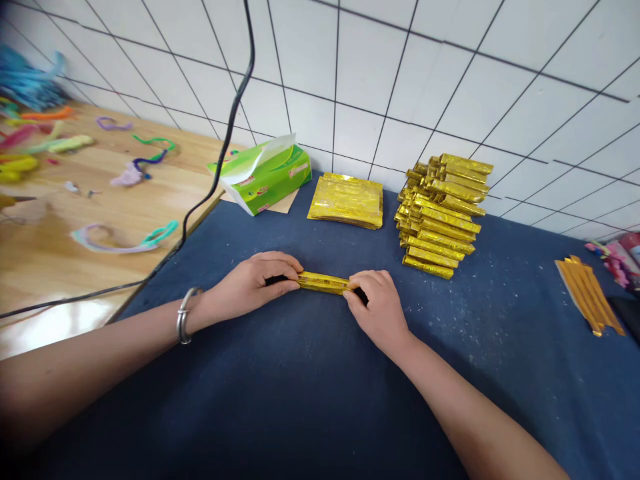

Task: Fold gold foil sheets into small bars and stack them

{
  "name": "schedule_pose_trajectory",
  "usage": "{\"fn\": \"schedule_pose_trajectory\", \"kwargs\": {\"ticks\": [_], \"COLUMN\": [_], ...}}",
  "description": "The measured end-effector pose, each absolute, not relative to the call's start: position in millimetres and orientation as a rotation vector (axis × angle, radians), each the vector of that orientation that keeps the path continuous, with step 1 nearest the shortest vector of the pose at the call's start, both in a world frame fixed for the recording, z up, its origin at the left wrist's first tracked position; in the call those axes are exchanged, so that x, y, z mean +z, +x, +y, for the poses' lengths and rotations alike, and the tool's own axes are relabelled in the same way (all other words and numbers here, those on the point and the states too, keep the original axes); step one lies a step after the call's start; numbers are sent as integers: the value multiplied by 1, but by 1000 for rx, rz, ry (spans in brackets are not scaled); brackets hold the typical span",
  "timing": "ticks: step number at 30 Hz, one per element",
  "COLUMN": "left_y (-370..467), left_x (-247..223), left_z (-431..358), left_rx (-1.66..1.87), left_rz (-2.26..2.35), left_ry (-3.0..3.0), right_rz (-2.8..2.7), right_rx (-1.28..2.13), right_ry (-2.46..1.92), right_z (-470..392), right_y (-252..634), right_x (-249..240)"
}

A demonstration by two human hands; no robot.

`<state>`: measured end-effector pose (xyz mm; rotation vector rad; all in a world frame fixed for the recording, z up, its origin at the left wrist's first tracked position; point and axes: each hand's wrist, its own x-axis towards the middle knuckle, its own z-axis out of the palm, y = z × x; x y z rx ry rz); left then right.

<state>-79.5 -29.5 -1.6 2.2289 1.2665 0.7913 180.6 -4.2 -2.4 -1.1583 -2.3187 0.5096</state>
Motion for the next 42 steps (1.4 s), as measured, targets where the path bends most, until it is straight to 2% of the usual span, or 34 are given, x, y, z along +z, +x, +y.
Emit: {"fn": "schedule_pose_trajectory", "kwargs": {"ticks": [25, 30, 34, 42], "left_y": [-73, -75, -75, -76], "left_x": [-7, -8, -8, 5], "left_z": [-27, -27, -34, -41], "left_rx": [786, 763, 644, 289], "left_rz": [1461, 1348, 1368, 1334], "left_ry": [2236, 2333, 2562, 2918], "right_rz": [-2218, -2288, -2367, -2761], "right_rx": [549, 556, 432, -110], "right_ry": [-1293, -1209, -1097, -906], "right_z": [-2, -2, -3, -6], "right_y": [177, 178, 181, 186], "right_x": [-4, -4, -6, 8]}}
